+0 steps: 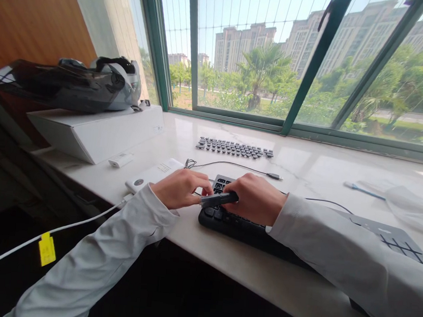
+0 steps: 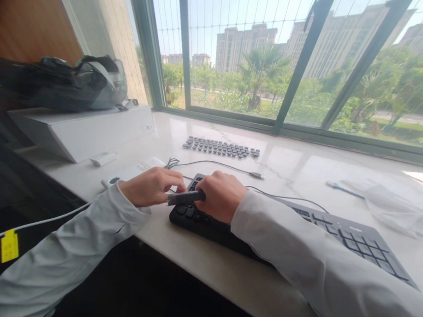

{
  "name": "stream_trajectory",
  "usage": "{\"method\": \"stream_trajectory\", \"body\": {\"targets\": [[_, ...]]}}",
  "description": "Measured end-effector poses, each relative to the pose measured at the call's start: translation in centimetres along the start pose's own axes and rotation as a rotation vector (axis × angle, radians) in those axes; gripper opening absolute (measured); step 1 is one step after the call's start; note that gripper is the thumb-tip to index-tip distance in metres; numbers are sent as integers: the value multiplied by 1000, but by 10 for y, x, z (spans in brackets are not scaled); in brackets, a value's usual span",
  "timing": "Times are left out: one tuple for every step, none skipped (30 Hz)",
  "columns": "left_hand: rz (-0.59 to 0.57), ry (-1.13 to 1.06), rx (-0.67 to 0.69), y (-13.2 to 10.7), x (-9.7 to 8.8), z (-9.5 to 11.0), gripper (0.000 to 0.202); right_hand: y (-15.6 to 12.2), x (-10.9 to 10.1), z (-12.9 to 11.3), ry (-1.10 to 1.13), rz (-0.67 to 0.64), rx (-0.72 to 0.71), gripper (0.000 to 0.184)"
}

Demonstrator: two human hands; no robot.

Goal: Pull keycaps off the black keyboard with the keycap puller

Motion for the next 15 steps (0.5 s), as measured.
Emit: {"method": "stream_trajectory", "body": {"targets": [[2,9,4,0,0,0,10,0,0,-1,-1,-4,-8,14],[5,16,8,0,1,0,10,1,0,-1,-3,-7,-13,14],[7,21,11,0,1,0,10,1,0,-2,-8,-13,-15,14],[9,24,13,0,1,0,11,1,0,-3,-14,-19,-18,15],[10,28,13,0,2,0,11,2,1,-4,-22,-28,-20,15],[10,34,10,0,1,0,12,2,1,-4,-29,-37,-22,16],[11,41,6,0,1,1,11,2,1,-5,-35,-47,-20,17],[13,49,3,0,1,2,11,2,1,-6,-39,-57,-18,17],[15,56,0,0,1,3,10,2,1,-7,-40,-63,-15,17],[16,64,-3,0,0,4,10,2,1,-7,-42,-66,-13,16],[19,72,-3,-1,0,6,11,2,1,-8,-46,-68,-12,16],[24,83,-3,-1,0,7,13,2,1,-8,-52,-70,-10,15],[30,95,-3,-2,0,8,14,2,0,-9,-60,-72,-6,15],[36,109,-2,-2,0,9,15,2,0,-10,-71,-74,1,15],[42,125,-3,-2,0,9,16,2,-1,-11,-85,-79,10,16]]}}
Point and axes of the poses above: each hand's wrist, its own y-axis towards the middle knuckle, its own x-axis out of the palm, z = x × y, the point moved 8 cm from there along y, towards the middle knuckle, and after that the axes turned 11 degrees about -x, right-handed, at the moved point
